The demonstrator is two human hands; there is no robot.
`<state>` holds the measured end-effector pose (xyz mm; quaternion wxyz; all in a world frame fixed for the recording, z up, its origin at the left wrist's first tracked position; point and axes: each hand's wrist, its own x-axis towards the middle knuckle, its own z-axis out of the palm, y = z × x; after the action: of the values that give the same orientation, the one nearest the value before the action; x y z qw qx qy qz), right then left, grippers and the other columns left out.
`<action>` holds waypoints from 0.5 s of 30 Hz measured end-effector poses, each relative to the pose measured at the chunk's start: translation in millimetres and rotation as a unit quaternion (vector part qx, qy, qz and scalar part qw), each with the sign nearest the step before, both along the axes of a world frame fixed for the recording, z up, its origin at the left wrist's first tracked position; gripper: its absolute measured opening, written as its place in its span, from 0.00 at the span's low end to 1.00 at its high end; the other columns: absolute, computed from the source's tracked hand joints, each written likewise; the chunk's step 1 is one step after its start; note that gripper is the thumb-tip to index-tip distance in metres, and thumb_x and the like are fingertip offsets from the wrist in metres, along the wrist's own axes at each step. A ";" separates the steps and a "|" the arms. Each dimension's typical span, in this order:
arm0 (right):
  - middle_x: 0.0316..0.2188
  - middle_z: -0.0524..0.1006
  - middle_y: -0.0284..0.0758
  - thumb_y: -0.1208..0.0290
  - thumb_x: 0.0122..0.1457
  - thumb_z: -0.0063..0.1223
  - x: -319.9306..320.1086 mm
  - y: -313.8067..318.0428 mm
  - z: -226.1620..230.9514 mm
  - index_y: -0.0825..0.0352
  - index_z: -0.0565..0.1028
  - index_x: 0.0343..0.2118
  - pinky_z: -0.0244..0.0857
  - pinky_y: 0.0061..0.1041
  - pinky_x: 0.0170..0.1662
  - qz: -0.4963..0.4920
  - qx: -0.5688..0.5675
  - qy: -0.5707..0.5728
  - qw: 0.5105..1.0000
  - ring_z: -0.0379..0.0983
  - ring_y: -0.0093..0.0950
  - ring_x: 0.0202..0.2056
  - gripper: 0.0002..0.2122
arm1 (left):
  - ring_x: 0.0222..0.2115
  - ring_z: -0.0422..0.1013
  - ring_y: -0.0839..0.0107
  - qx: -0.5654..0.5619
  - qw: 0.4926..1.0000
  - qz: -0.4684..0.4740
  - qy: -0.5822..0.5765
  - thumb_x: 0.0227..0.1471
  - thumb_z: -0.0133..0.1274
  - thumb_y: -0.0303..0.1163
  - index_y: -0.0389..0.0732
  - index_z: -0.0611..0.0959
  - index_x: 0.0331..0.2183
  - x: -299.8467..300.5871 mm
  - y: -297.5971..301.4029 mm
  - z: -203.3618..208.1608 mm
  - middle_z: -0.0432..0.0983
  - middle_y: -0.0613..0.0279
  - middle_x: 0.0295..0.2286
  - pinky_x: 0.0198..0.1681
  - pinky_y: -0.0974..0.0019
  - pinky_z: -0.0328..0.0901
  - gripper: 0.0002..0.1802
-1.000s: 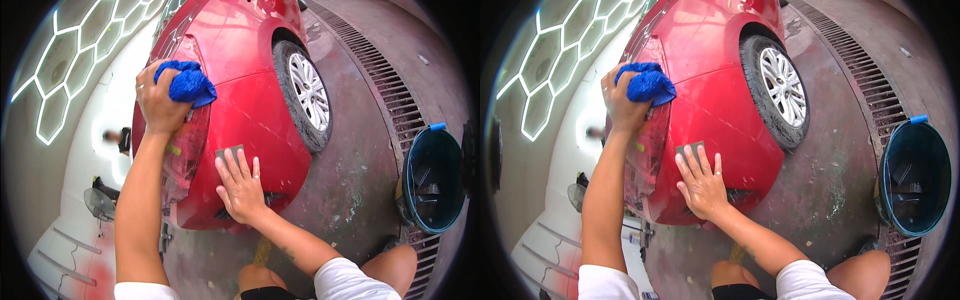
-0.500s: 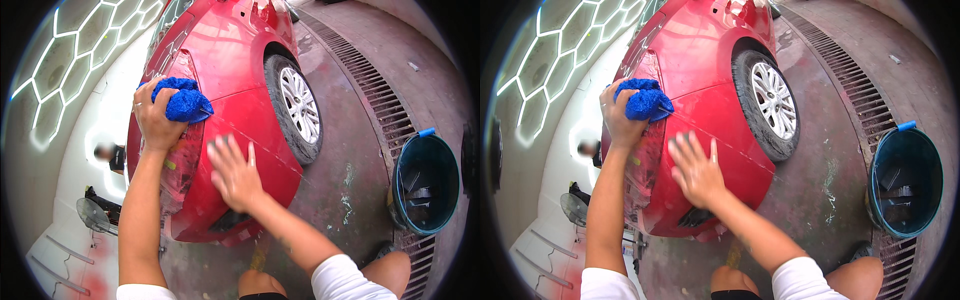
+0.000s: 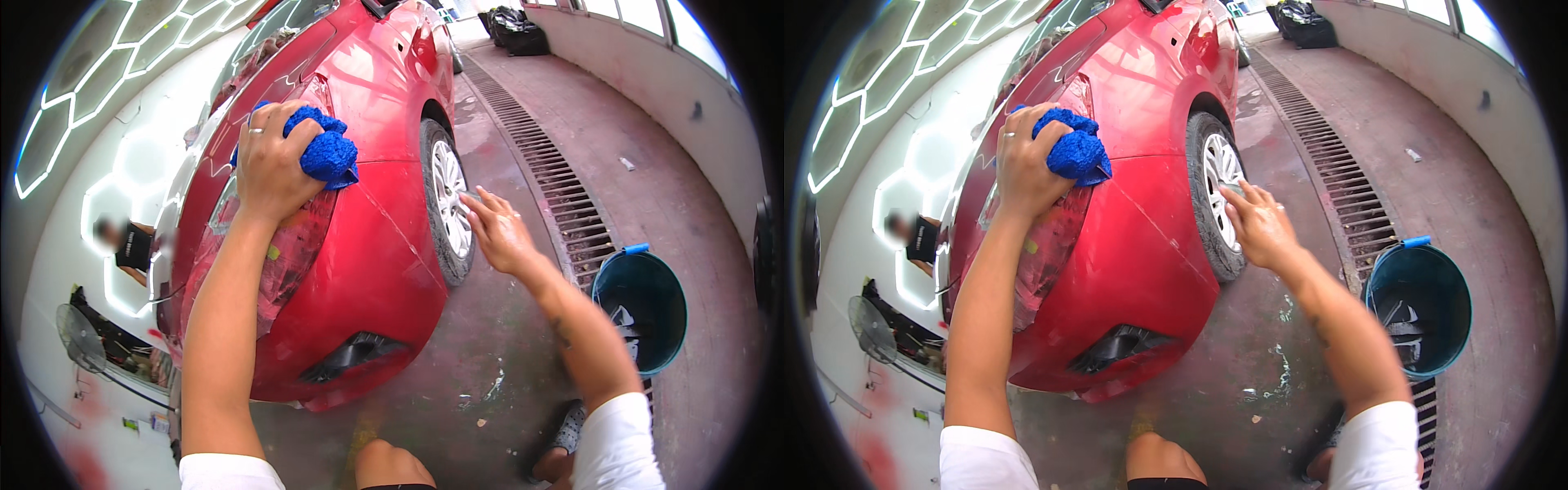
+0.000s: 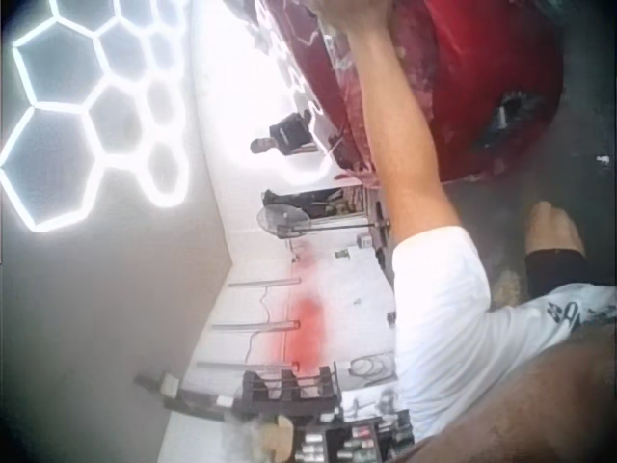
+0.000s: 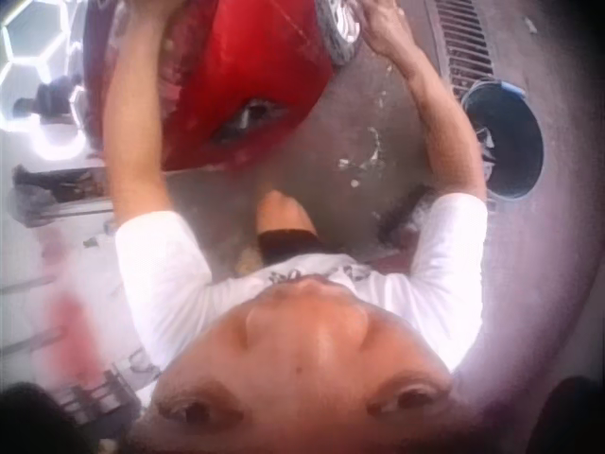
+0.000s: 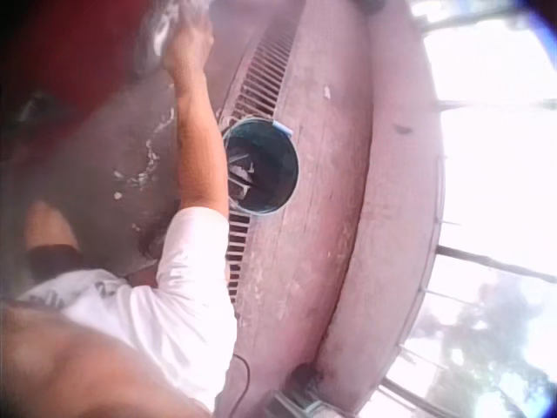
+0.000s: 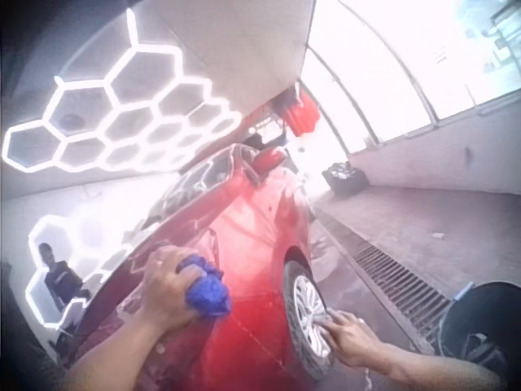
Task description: The person uses a sanding block and a blue cloth to rub and wipe the front bumper of a red car. They repeatedly dip the sanding block into a bucket of water and continue working on the same area of the bumper throughout the clip.
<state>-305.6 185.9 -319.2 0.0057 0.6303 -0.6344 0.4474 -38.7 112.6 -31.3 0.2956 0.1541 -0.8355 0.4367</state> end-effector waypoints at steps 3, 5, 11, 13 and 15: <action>0.60 0.78 0.43 0.61 0.74 0.53 -54.3 59.5 8.7 0.58 0.82 0.57 0.68 0.46 0.61 0.016 0.027 0.158 0.987 0.73 0.46 0.61 0.15 | 0.56 0.72 0.52 0.001 1.000 0.008 0.009 0.40 0.75 0.43 0.50 0.87 0.37 8.4 -1.0 -1.9 0.80 0.59 0.52 0.62 0.46 0.65 0.20; 0.52 0.80 0.43 0.65 0.71 0.56 -91.9 107.0 9.5 0.62 0.85 0.49 0.70 0.45 0.53 -0.031 0.054 0.112 0.992 0.76 0.46 0.53 0.11 | 0.56 0.72 0.53 -0.001 1.000 0.010 0.002 0.41 0.75 0.45 0.51 0.88 0.38 13.9 -0.7 5.2 0.80 0.59 0.51 0.61 0.46 0.65 0.21; 0.32 0.83 0.47 0.68 0.64 0.61 -217.1 303.0 -56.8 0.67 0.84 0.40 0.72 0.46 0.45 -0.186 0.110 0.001 0.976 0.81 0.52 0.41 0.08 | 0.56 0.72 0.56 -0.012 1.000 -0.008 0.020 0.36 0.78 0.49 0.51 0.88 0.41 -1.2 -0.6 16.7 0.79 0.61 0.52 0.57 0.48 0.68 0.28; 0.35 0.85 0.44 0.66 0.64 0.60 -232.6 352.2 -74.8 0.65 0.84 0.41 0.75 0.47 0.48 -0.183 0.181 0.061 0.964 0.83 0.50 0.44 0.10 | 0.57 0.72 0.55 0.004 1.000 -0.003 0.009 0.36 0.78 0.47 0.50 0.88 0.42 -19.1 4.3 11.4 0.78 0.59 0.53 0.59 0.47 0.68 0.29; 0.35 0.84 0.44 0.62 0.63 0.58 -224.9 341.9 -87.8 0.62 0.82 0.40 0.74 0.48 0.48 -0.203 0.168 0.103 0.959 0.82 0.50 0.42 0.10 | 0.59 0.71 0.50 0.054 0.998 -0.013 0.002 0.38 0.77 0.44 0.47 0.88 0.45 -6.0 -6.8 0.9 0.78 0.54 0.54 0.63 0.43 0.66 0.30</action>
<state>-530.4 527.8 -407.1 0.0557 0.5231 -0.8109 0.2563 -44.7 105.8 -30.4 0.2942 0.1599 -0.8593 0.3866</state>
